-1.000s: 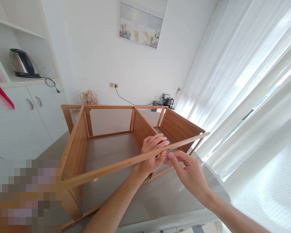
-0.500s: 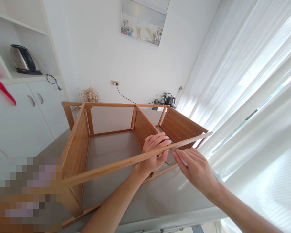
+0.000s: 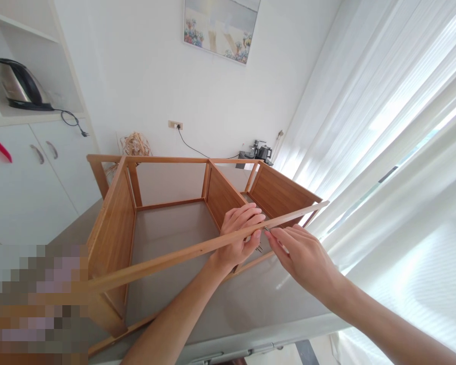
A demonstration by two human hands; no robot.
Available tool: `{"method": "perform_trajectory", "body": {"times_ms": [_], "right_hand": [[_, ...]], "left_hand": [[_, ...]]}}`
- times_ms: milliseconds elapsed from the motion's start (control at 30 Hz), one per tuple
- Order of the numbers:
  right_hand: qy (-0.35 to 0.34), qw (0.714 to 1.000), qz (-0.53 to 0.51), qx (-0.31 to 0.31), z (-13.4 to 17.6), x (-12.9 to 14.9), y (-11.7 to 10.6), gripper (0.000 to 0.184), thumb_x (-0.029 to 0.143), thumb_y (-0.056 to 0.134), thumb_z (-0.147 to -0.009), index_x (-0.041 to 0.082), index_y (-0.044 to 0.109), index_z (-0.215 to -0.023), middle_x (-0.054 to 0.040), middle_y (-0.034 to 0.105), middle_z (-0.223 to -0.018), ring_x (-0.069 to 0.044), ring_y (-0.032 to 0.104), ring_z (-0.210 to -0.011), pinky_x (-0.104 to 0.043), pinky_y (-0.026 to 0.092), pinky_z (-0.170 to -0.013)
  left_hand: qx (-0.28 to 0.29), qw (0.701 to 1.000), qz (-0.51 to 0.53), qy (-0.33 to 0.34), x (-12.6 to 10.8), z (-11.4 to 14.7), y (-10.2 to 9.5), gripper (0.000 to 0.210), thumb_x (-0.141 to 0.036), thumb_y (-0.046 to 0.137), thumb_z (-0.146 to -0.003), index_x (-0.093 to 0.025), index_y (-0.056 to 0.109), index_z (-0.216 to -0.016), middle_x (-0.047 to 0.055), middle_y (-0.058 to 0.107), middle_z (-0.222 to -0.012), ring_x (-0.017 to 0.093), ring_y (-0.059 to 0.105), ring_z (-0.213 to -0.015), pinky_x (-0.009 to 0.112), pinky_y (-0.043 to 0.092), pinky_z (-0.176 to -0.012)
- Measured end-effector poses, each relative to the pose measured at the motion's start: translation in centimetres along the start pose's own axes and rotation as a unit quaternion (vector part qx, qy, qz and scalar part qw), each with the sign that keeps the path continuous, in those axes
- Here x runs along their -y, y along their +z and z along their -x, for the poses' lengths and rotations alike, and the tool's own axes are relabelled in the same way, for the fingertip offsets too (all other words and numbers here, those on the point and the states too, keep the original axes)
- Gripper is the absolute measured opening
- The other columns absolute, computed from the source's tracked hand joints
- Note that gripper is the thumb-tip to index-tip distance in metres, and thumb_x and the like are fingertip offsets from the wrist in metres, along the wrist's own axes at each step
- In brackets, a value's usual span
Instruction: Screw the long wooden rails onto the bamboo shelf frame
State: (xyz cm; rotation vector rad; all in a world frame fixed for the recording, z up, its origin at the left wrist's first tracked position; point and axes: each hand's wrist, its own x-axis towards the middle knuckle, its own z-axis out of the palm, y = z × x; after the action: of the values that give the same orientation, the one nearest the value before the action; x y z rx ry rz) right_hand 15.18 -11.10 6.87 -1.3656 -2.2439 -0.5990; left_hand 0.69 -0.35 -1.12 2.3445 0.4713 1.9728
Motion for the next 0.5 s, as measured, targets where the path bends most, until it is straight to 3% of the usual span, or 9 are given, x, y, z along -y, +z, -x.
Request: {"method": "perform_trajectory", "body": {"times_ms": [167, 300, 400, 500], "right_hand": [[0.153, 0.980, -0.126, 0.023, 0.0, 1.0, 0.4, 0.030, 0.035, 0.047, -0.101, 0.022, 0.062, -0.079, 0.0013, 0.062, -0.066, -0.012, 0.054, -0.060, -0.026, 0.039, -0.058], [0.297, 0.916, -0.264, 0.063, -0.4, 1.9, 0.2, 0.036, 0.047, 0.049, -0.098, 0.023, 0.066, -0.078, 0.0025, 0.068, -0.066, -0.012, 0.062, -0.060, -0.023, 0.044, -0.057], [0.326, 0.870, -0.364, 0.067, -0.5, 2.1, 0.2, 0.035, 0.050, 0.052, -0.096, 0.022, 0.067, -0.083, 0.0000, 0.073, -0.075, -0.015, 0.069, -0.069, -0.023, 0.049, -0.061], [0.329, 0.844, -0.418, 0.068, -0.3, 1.9, 0.5, 0.035, 0.052, 0.054, -0.095, 0.021, 0.068, -0.087, -0.0027, 0.075, -0.079, -0.018, 0.072, -0.074, -0.025, 0.052, -0.063]], "left_hand": [[0.005, 1.000, -0.008, 0.000, 0.0, 0.0, -0.1, 0.029, -0.025, 0.045, -0.096, -0.022, 0.060, -0.120, 0.007, 0.069, -0.123, 0.022, 0.055, -0.129, 0.039, 0.039, -0.106], [0.005, 1.000, -0.013, 0.001, 0.1, 0.1, 0.0, 0.029, -0.025, 0.045, -0.096, -0.022, 0.060, -0.121, 0.007, 0.069, -0.123, 0.022, 0.054, -0.129, 0.039, 0.037, -0.107], [0.002, 1.000, -0.011, 0.004, 0.2, 0.2, 0.0, 0.030, -0.025, 0.045, -0.096, -0.021, 0.060, -0.121, 0.007, 0.069, -0.123, 0.022, 0.054, -0.129, 0.039, 0.037, -0.107], [0.009, 1.000, -0.018, 0.004, 0.2, 0.3, -0.1, 0.030, -0.026, 0.045, -0.096, -0.022, 0.060, -0.122, 0.008, 0.068, -0.123, 0.022, 0.054, -0.129, 0.039, 0.037, -0.107]]}}
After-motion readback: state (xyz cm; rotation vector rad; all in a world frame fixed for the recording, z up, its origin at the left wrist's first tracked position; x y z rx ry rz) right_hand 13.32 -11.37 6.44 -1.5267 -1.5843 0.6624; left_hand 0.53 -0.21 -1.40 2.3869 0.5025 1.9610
